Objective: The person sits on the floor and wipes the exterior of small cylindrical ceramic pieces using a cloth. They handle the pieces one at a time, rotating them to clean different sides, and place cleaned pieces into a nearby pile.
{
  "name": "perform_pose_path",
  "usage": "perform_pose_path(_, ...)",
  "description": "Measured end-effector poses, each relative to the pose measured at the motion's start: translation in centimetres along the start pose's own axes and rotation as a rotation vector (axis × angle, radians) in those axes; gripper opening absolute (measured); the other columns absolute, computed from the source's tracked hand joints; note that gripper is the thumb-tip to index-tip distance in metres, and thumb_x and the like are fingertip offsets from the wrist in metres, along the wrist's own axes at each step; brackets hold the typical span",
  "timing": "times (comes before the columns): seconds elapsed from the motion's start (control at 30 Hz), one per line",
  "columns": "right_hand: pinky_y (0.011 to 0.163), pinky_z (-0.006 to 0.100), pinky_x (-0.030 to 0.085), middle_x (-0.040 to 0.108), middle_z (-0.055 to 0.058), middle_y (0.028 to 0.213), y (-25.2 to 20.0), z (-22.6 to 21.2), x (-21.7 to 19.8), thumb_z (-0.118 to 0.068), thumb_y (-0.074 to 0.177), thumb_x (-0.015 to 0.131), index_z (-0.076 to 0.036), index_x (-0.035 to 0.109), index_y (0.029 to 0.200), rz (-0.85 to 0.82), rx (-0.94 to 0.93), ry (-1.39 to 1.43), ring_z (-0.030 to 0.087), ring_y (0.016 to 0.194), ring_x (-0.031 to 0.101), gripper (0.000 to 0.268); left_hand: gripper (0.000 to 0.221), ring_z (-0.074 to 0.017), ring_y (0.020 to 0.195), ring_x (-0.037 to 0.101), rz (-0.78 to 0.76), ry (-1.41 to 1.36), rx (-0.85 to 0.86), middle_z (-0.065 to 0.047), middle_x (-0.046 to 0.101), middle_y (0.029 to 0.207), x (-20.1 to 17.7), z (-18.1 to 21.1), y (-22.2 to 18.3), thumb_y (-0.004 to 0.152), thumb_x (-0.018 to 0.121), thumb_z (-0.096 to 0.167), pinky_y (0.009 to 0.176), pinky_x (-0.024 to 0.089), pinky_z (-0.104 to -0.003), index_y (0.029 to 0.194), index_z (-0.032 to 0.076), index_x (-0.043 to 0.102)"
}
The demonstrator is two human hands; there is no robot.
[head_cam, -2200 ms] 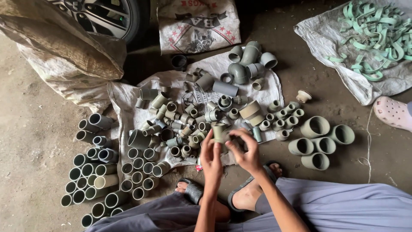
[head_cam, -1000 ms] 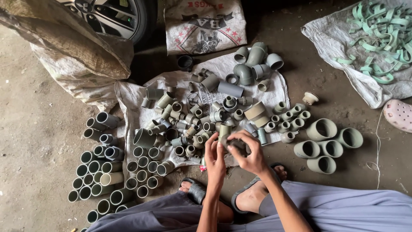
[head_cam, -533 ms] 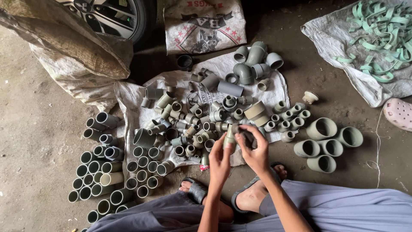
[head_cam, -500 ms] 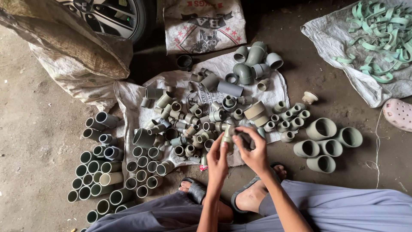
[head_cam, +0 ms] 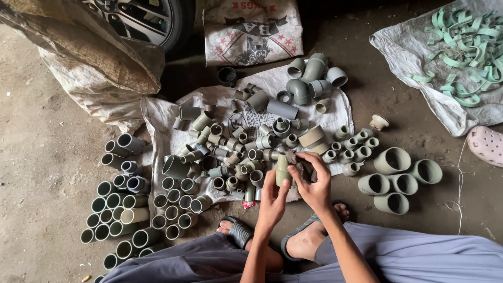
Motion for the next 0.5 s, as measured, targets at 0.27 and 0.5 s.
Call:
perform_pose_path(0.27, 0.078, 0.036, 0.056, 0.072, 0.009, 0.081, -1.4, 1.8, 0.8, -0.01, 0.083, 0.084, -0.005, 0.077, 0.092, -0.092, -0.021, 0.032, 0.025, 0.078, 0.073, 0.012, 0.043, -0.0263, 0.098, 0.069, 0.193, -0.166, -0.001, -0.023, 0.067, 0.118, -0.4, 0.7, 0.4, 0.106, 0.048, 0.015, 0.089, 0.058, -0.047, 0.147, 0.002, 0.046)
perform_pose_path(0.5, 0.069, 0.033, 0.051, 0.064, 0.008, 0.074, -1.3, 1.6, -0.1, -0.009, 0.089, 0.081, -0.005, 0.073, 0.087, 0.04, -0.056, -0.026, 0.021, 0.068, 0.066, 0.009, 0.036, -0.0239, 0.099, 0.066, 0.075, -0.236, -0.009, -0.02, 0.07, 0.114, 1.0, 0.5, -0.1, 0.106, 0.05, 0.02, 0.089, 0.056, -0.046, 0.138, 0.003, 0.055)
Point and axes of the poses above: each hand's wrist, its own y-axis towards the middle knuckle, its own x-axis out of the palm, z = x × y, the point moved 2 cm from there along y, towards the middle knuckle
